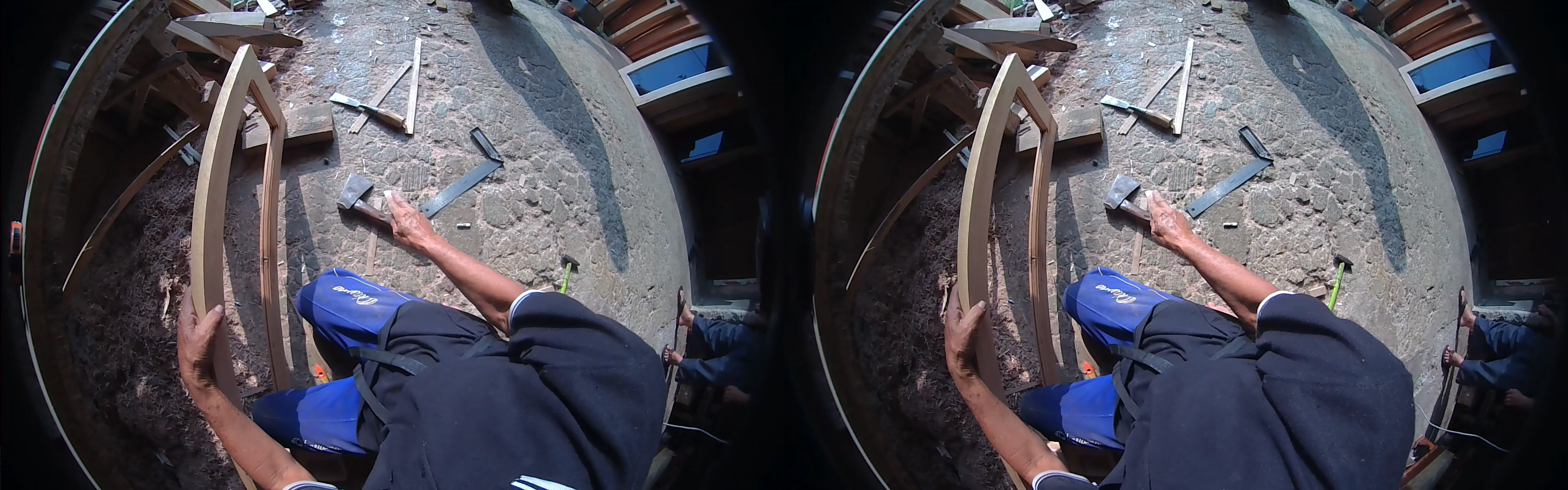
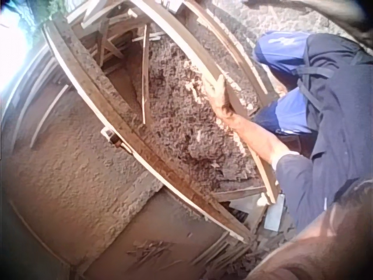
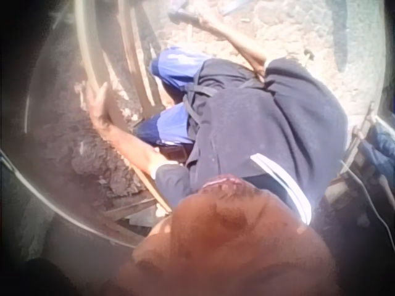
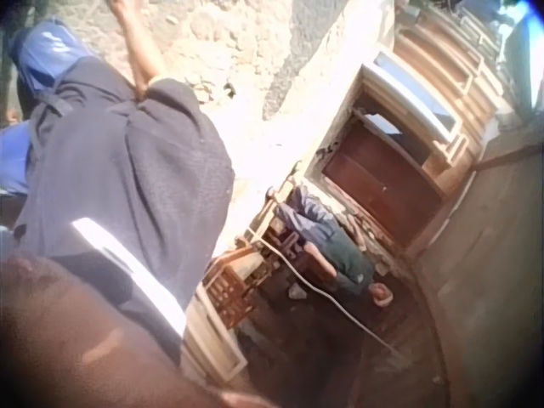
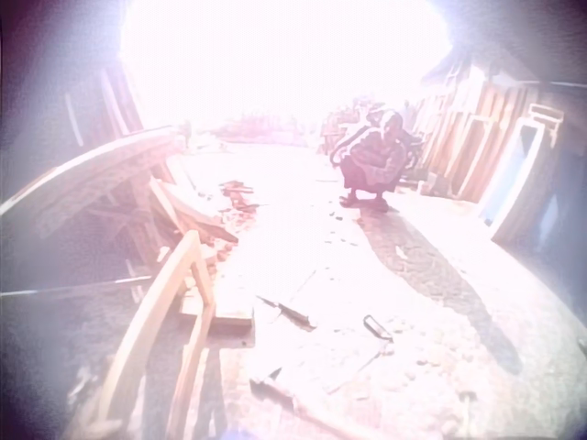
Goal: The person assembles a curved wooden frame by hand, using a hammer to tap pieces into place and a chisel to adjust joints. They repeatedly fit and adjust the curved components on the ground.
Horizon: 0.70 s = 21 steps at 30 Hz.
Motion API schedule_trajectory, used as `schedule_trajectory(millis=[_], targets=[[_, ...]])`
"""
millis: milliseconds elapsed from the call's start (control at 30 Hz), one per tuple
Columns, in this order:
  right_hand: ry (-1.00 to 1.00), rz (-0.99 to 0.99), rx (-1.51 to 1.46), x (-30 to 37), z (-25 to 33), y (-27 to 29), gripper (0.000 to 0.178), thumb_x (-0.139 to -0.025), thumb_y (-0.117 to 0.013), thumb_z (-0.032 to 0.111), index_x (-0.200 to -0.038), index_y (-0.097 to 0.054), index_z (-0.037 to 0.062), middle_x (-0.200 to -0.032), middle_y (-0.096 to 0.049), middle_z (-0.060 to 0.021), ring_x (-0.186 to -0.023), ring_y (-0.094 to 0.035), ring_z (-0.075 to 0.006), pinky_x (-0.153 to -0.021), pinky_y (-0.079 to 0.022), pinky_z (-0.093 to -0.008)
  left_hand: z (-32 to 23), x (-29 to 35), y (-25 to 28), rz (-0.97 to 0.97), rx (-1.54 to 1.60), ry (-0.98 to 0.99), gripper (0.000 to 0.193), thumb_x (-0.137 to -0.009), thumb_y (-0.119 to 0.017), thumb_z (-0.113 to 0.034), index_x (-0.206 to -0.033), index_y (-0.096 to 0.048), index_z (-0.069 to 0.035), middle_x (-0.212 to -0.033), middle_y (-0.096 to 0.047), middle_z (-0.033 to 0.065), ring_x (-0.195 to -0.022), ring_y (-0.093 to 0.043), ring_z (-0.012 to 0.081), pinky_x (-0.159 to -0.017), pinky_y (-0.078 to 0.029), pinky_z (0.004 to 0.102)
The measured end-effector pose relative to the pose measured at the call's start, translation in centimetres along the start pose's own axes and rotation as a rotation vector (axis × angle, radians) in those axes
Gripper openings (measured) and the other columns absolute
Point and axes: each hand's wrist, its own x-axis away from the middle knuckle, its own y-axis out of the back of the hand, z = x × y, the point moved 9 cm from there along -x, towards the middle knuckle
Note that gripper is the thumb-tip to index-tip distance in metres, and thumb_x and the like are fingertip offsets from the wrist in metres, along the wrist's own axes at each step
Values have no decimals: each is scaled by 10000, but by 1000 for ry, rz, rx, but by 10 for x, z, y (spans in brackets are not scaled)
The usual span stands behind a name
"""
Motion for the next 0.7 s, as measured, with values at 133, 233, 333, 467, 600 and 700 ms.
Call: schedule_trajectory(millis=[133,233,333,467,600,700], targets=[[47,18,-3,5,6,2,591,-951,-467,133,-1517,-388,-18,-1603,-340,-274,-1259,-576,-471,-1049,-513,-486,3,-2,1,-6,-44,-1,536,-873,-636,-187,-1381,-552,-38,-1032,-627,61,-879,-568,148,-787,-473,303],[19,35,-48,9,8,4,595,-950,-464,133,-1515,-384,-35,-1607,-327,-282,-1281,-559,-475,-1078,-490,-478,5,-1,1,-1,-35,15,529,-874,-635,-178,-1379,-554,-41,-1031,-637,66,-880,-577,148,-789,-477,303],[-28,61,-66,-3,6,6,600,-947,-485,134,-1511,-386,-43,-1599,-330,-296,-1349,-504,-450,-1111,-467,-456,-2,-2,0,1,-72,-9,522,-874,-631,-180,-1372,-558,-43,-1033,-642,70,-882,-581,151,-791,-481,308],[21,13,-104,-15,14,12,589,-949,-518,136,-1499,-408,-42,-1580,-356,-306,-1430,-422,-432,-1163,-422,-441,-4,3,-1,-1,-45,21,523,-868,-636,-205,-1358,-561,-39,-1053,-635,68,-907,-576,160,-817,-475,316],[-14,43,-102,-10,21,9,591,-951,-522,146,-1496,-408,-50,-1569,-370,-311,-1440,-409,-435,-1171,-411,-449,0,9,2,20,-49,55,560,-856,-656,-233,-1365,-551,-24,-1092,-625,72,-946,-564,164,-856,-462,314],[6,2,-121,-7,29,15,591,-952,-524,135,-1501,-404,-48,-1571,-363,-320,-1437,-412,-445,-1175,-406,-449,3,7,3,25,-54,47,556,-843,-663,-239,-1345,-564,-24,-1087,-625,71,-949,-567,165,-861,-468,318]])
